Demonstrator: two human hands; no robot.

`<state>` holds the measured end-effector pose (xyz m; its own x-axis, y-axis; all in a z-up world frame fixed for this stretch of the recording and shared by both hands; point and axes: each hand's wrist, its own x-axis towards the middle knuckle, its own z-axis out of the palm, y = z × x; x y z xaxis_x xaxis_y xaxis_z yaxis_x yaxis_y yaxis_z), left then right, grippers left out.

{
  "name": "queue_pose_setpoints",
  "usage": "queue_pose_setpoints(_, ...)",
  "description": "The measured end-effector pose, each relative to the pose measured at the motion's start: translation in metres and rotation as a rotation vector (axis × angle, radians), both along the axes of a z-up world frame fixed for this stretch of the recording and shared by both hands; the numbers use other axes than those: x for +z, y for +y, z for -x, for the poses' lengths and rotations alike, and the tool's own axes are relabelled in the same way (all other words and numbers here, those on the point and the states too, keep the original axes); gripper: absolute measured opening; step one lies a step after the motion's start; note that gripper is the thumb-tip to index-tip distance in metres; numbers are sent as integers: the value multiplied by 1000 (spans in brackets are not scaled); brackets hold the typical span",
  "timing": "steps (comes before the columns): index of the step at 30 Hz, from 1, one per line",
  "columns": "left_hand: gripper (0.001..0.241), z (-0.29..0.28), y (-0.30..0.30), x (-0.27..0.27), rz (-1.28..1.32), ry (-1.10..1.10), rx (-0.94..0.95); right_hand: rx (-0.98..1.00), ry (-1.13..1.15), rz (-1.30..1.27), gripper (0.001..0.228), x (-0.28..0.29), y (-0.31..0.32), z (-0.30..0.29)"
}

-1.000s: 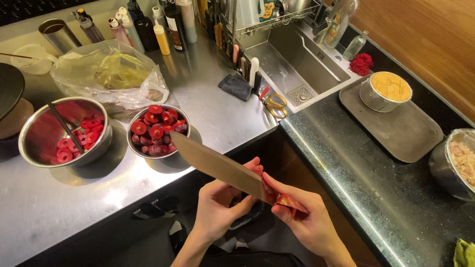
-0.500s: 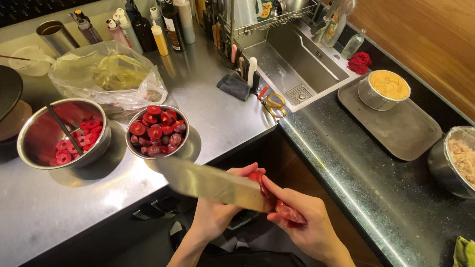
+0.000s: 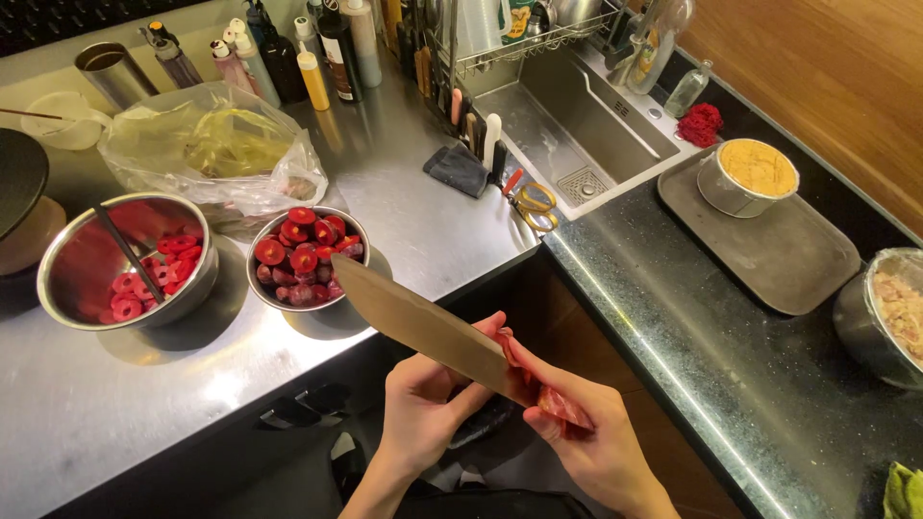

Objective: Pitting cherries or small plums using a kitchen knife at a prep station.

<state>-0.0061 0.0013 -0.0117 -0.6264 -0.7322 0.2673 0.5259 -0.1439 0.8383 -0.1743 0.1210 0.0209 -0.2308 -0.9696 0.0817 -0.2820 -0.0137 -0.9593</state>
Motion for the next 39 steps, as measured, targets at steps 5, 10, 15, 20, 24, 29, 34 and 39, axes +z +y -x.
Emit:
queue_pose_setpoints(5, 42, 0, -5, 11, -53, -38, -11, 50, 276, 136, 66, 16, -3, 8)
queue_pose_setpoints(10, 48, 0, -5, 7, -15, -259, -93, 37, 332, 101, 69, 17, -1, 5)
queue_pose_setpoints(15, 49, 7, 4, 14, -124, -103, 27, -17, 242, 84, 68, 12, 1, 0)
queue_pose_setpoints(20, 50, 7, 4, 15, -133, -96, 39, 17, 119, 16, 63, 15, 1, 3)
queue_pose_setpoints(24, 45, 11, 2, 2, -170, -70, 58, 55, 186, 119, 58, 17, -3, 0)
queue_pose_setpoints(29, 40, 10, -1, -12, -195, -119, 141, 4, -399, 17, 60, -35, -9, 6)
queue_pose_setpoints(34, 39, -10, -7, -42, -497, -120, 153, -142, -718, -405, 55, -81, -25, 15)
queue_pose_setpoints(39, 41, -21, -13, -58, -609, -88, 106, -62, -624, -564, 35, -164, -41, 24)
